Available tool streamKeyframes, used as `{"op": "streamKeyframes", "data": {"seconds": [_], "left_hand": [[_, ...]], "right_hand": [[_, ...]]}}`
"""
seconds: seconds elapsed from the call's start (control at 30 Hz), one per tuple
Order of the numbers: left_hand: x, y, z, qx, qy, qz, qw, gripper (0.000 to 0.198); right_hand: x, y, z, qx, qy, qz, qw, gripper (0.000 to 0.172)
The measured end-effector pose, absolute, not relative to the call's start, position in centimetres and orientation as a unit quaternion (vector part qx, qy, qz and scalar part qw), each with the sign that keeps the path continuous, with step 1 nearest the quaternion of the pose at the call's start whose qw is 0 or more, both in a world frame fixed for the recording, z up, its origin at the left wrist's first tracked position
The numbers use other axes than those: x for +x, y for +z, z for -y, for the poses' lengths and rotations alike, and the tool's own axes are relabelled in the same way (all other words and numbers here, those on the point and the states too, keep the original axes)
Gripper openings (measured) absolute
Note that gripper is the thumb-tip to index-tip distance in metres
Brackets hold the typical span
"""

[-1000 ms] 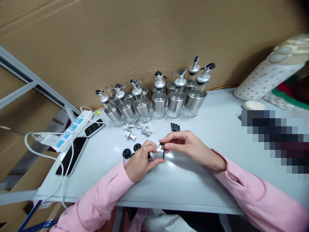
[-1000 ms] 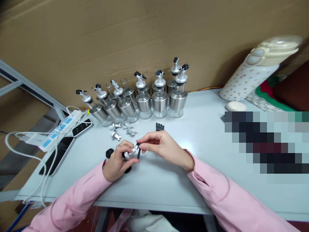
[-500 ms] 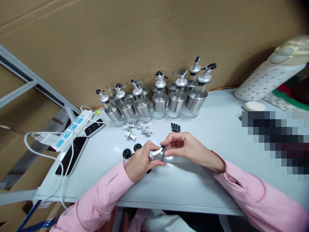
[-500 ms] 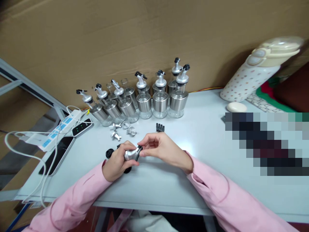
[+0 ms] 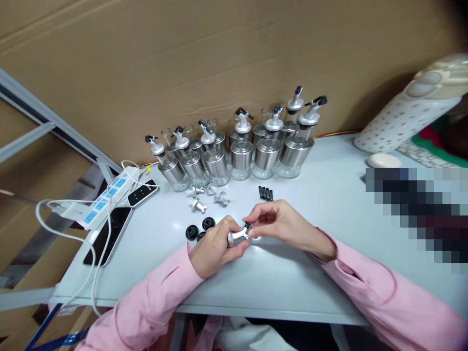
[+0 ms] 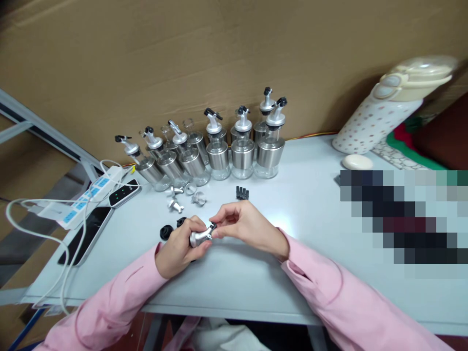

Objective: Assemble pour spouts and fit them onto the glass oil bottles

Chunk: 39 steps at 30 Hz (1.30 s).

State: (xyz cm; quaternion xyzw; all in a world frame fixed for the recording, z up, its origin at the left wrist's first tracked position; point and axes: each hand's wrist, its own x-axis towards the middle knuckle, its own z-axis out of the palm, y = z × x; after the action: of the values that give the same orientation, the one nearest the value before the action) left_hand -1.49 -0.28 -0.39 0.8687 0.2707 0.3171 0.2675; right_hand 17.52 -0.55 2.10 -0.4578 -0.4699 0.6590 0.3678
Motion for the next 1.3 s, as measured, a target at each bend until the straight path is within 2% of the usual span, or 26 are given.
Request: {"op": "streamKeyframes", "data": {"seconds": [0.47,0.77,1.13,1.3], "left_hand": [[-1.5,0.1,-0.1,0.875,0.346,-0.24,0.239,0.009],[-1.4,-0.2,-0.3,0.848,0.422,-0.228,0.226,0.027],[-1.2,0.0,-0.3,0.857,0.41,-0.203,0.237,0.027],[-1.2,0.1,-0.3,0.861,0.402,-0.203,0.236,0.024]], "right_hand": [[17.6,2.2,0.4,-0.448,0.65,0.474,0.391,0.027],[18.3,3.0,0.7,-0.433,0.603,0.485,0.462,0.024],[18.1,2.9,0.8,-0.4,0.672,0.475,0.403,0.02],[18.2,2.8,0.6,-0.409,0.676,0.471,0.392,0.024]]}}
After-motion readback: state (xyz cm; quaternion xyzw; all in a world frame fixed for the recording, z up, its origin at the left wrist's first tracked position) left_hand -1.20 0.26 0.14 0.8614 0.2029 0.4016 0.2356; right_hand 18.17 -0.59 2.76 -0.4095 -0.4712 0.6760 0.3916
